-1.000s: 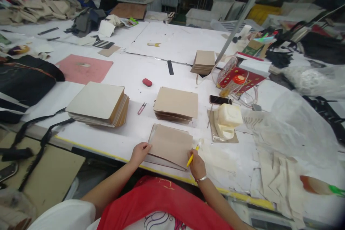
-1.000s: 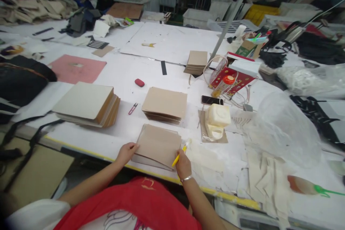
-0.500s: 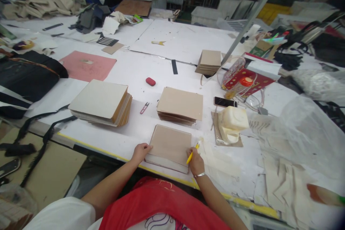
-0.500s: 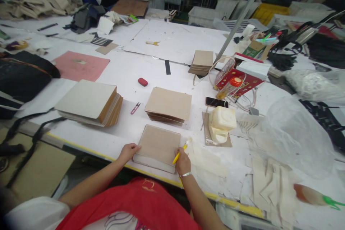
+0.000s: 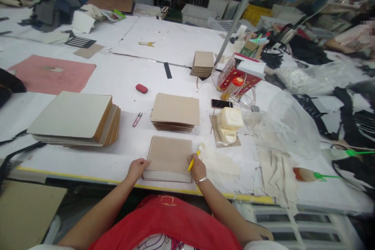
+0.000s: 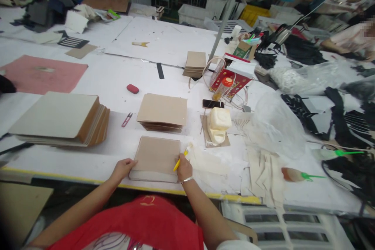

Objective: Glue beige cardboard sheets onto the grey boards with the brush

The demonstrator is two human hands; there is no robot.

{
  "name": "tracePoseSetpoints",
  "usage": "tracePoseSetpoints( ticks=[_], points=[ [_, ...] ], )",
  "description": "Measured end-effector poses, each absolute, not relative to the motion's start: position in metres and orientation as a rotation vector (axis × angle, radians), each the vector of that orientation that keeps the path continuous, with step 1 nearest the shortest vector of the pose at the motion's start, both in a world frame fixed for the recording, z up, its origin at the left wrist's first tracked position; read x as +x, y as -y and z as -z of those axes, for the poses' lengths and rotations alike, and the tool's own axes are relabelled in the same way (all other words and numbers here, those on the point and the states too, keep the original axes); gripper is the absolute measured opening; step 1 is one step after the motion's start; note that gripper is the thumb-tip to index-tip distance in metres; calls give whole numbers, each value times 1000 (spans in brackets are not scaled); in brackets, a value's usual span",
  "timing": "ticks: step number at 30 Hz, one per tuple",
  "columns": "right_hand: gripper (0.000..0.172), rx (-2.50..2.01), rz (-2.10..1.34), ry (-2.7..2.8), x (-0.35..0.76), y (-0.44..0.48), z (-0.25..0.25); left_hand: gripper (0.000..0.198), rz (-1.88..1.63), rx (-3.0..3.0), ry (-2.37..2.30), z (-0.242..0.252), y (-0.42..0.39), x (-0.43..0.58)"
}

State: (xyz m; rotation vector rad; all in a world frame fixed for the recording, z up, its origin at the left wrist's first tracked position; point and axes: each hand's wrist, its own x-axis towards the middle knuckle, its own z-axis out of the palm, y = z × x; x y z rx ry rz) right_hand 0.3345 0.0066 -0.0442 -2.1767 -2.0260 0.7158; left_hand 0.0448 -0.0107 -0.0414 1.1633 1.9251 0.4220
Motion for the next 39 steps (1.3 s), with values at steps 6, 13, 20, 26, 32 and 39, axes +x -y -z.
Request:
tracePoseSetpoints(
  ticks=[6,13,20,26,32,39],
  points=[
    [21,-2173,-712,2071,334,-7,44,36,-385,1200,-1925,50,9,42],
    [20,-2181,-656,2169,329,-9,40,29,-249,1289,-1966,49,3,42],
    [22,-2180,-614,2196,324,-9,38,26,-233,1261,-1967,43,-1,39],
    [22,-2204,-622,2171,321,-8,34,25,-224,1286,-1953,40,0,39],
    [21,-2188,-601,2175,319,-7,36,25,-139,1338,-1941,36,-3,39],
    [28,-2195,-468,2358,329,-12,15,30,13,1586,-2004,13,-7,36]
  ],
)
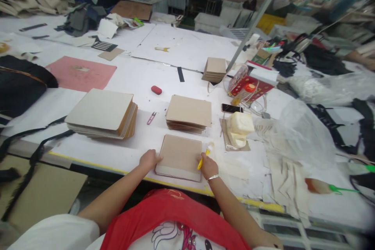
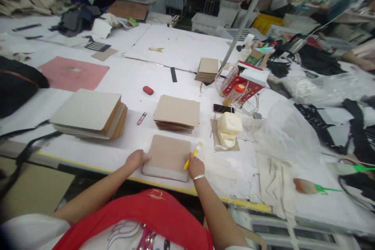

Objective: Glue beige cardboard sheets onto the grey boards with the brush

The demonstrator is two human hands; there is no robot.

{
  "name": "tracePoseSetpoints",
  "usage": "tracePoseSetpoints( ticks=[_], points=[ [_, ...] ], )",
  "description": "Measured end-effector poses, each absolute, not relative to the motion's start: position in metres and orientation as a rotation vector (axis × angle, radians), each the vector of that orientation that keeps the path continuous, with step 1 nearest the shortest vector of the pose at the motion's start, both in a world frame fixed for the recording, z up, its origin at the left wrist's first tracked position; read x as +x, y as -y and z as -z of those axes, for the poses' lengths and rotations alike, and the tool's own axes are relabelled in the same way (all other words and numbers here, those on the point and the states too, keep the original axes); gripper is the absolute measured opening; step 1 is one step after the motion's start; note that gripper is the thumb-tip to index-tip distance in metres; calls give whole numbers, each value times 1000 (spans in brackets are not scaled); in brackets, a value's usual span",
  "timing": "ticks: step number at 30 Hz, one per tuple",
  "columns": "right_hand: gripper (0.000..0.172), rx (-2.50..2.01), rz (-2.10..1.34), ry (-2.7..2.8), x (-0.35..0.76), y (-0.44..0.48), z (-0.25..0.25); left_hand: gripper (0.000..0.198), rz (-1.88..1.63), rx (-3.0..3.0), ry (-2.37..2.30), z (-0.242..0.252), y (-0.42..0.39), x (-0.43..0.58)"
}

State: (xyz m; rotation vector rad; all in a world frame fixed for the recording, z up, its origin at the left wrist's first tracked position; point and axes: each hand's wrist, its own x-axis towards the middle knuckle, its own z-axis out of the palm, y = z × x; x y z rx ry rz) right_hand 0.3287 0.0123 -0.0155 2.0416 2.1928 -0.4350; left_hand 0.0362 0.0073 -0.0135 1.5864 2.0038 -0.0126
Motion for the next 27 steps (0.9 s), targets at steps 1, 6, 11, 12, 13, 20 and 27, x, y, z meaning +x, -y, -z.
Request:
tracePoseSetpoints(
  ticks=[1,6,11,12,13,20,27],
  points=[
    [33,2091,407,-2205,331,-15,8,30,11,1716,-2017,12,-7,38],
    [43,2533,842,-2387,306,-38,-27,37,-75,2413,-1446,19,3,59],
    [37,2428,2007,-1919,224,-67,-17,38,-67,2495,-1320,31,12,73],
    [33,2445,2061,-1842,212,-70,-11,38,-69,2497,-1325,32,12,73],
    [29,2469,2079,-1795,206,-73,-5,38,-71,2499,-1327,33,13,73],
    [23,2785,1918,-1667,278,-64,11,38,-54,2530,-1353,38,16,75],
    [33,2978,1692,-1724,362,-39,1,37,-35,2603,-1360,43,20,77]
  ],
)
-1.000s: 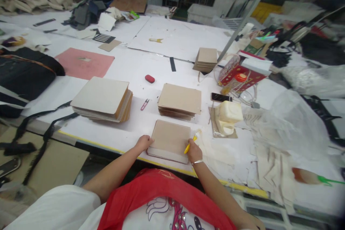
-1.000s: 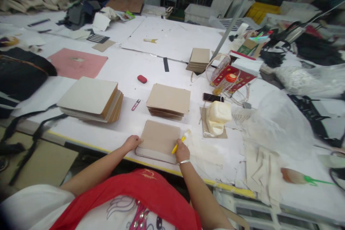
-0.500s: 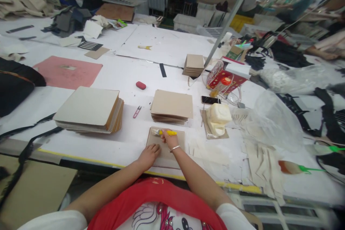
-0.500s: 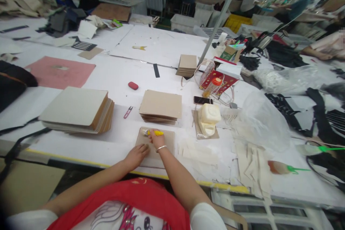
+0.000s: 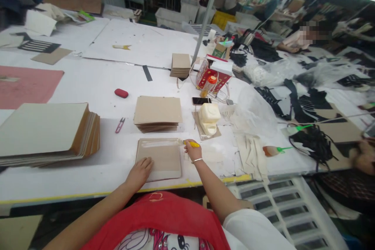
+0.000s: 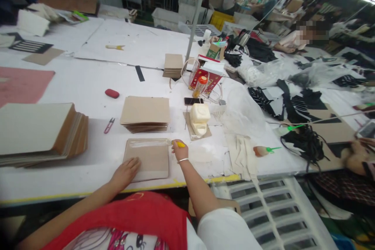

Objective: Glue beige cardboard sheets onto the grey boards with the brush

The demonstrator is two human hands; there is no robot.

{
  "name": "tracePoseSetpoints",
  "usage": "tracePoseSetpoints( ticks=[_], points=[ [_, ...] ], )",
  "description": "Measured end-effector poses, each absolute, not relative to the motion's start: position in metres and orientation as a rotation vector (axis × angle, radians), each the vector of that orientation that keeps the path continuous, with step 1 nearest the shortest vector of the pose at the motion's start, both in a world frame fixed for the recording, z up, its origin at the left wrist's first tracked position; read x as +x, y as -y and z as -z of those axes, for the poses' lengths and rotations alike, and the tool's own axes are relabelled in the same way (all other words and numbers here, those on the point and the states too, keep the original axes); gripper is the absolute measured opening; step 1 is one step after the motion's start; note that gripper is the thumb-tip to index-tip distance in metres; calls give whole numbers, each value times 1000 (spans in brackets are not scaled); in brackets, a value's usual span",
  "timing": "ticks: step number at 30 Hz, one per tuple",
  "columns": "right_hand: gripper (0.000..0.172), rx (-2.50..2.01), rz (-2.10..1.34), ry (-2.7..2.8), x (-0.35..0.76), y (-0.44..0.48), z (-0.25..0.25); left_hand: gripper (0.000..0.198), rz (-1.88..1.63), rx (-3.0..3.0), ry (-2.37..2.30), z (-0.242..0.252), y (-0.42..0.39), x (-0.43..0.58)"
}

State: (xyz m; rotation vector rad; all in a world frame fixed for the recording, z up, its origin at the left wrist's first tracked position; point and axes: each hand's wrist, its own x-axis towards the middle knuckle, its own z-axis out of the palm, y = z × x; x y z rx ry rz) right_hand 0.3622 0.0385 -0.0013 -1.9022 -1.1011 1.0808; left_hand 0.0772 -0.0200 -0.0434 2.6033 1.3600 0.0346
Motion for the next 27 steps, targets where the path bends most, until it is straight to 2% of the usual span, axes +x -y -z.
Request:
tracePoseSetpoints(
  ticks=[3,8,11,15,20,25,27],
  points=[
    [35,-1983,-876,1327,397,-16,1,37,42,2615,-1390,35,21,84],
    [28,-2435,-194,1839,438,8,21,43,211,2653,-1343,16,27,116],
    [31,-2443,-40,1936,441,8,38,44,234,2670,-1164,10,31,141],
    [24,-2325,-99,1898,438,2,53,40,245,2603,-1212,4,33,163],
    [21,-2157,-390,1719,437,-1,44,33,125,2337,-1264,1,22,168],
    [26,-1701,-702,1662,405,8,3,77,-361,1520,-1384,-4,-4,181],
    [26,-1593,-786,1708,386,11,-11,83,-493,1167,-1345,-9,-15,186]
  ],
)
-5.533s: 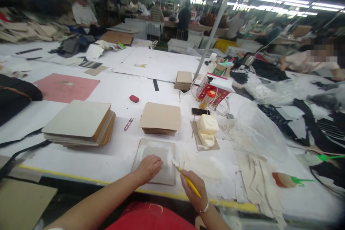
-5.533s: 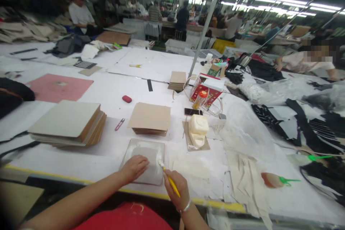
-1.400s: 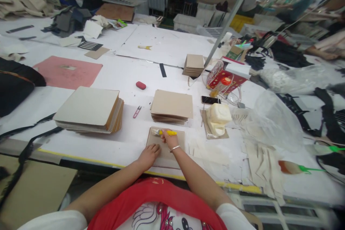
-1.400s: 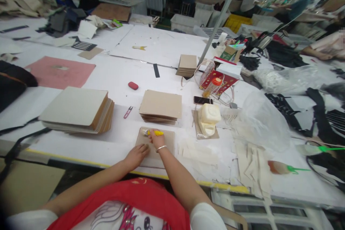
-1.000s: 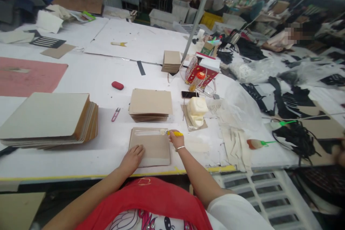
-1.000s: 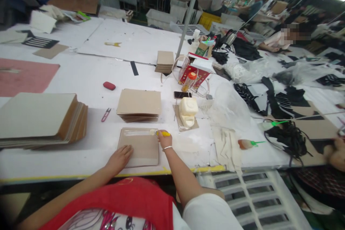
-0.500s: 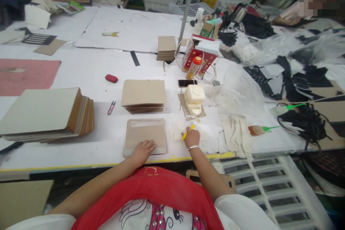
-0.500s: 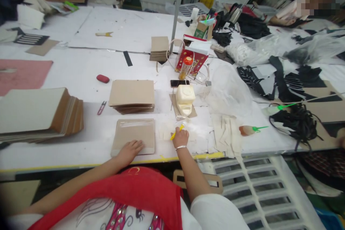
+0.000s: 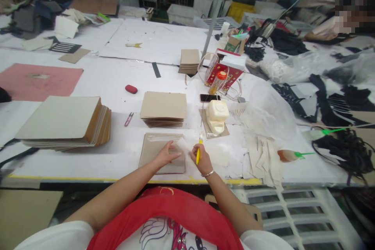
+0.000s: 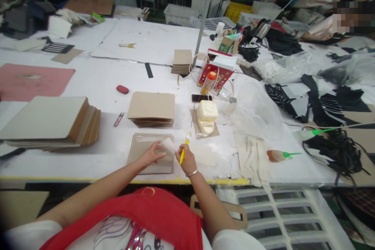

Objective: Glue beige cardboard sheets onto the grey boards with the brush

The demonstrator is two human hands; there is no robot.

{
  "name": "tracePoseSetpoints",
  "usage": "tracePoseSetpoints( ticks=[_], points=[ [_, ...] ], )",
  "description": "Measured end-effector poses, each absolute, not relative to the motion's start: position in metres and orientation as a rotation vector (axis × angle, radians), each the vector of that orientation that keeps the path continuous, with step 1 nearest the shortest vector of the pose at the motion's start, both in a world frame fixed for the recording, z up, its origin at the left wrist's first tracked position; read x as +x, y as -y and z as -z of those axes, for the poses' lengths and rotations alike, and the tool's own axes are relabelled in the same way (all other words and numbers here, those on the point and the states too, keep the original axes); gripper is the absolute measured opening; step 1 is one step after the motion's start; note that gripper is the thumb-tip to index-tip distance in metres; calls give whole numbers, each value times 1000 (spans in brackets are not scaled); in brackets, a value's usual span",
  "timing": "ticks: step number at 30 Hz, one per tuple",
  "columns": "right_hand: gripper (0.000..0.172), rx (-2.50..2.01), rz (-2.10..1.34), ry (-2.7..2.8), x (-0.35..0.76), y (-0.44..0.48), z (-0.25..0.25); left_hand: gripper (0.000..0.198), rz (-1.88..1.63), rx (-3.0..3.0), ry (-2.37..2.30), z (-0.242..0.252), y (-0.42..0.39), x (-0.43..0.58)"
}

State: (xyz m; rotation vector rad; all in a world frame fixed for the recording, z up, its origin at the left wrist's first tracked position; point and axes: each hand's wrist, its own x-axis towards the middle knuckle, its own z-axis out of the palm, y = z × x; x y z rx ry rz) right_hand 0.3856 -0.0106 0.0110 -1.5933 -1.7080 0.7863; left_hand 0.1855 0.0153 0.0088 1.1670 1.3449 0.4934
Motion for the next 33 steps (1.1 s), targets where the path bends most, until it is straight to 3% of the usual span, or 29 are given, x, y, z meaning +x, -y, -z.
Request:
tracePoseSetpoints(
  ticks=[5,7,14,22,33],
  points=[
    [26,-1507,-921,1818,347,9,-20,38,-656,778,-1207,-16,-33,170],
    [27,-1539,-928,1871,340,6,-16,29,-733,702,-1231,-14,-36,154],
    [24,-1783,-925,1766,336,-21,2,27,-867,662,-1496,7,-44,91],
    [25,-2019,-663,1728,306,-71,24,26,-514,1322,-1984,26,-75,65],
    [26,-2149,-576,1781,301,-86,45,26,-343,1233,-2063,42,-92,61]
  ],
)
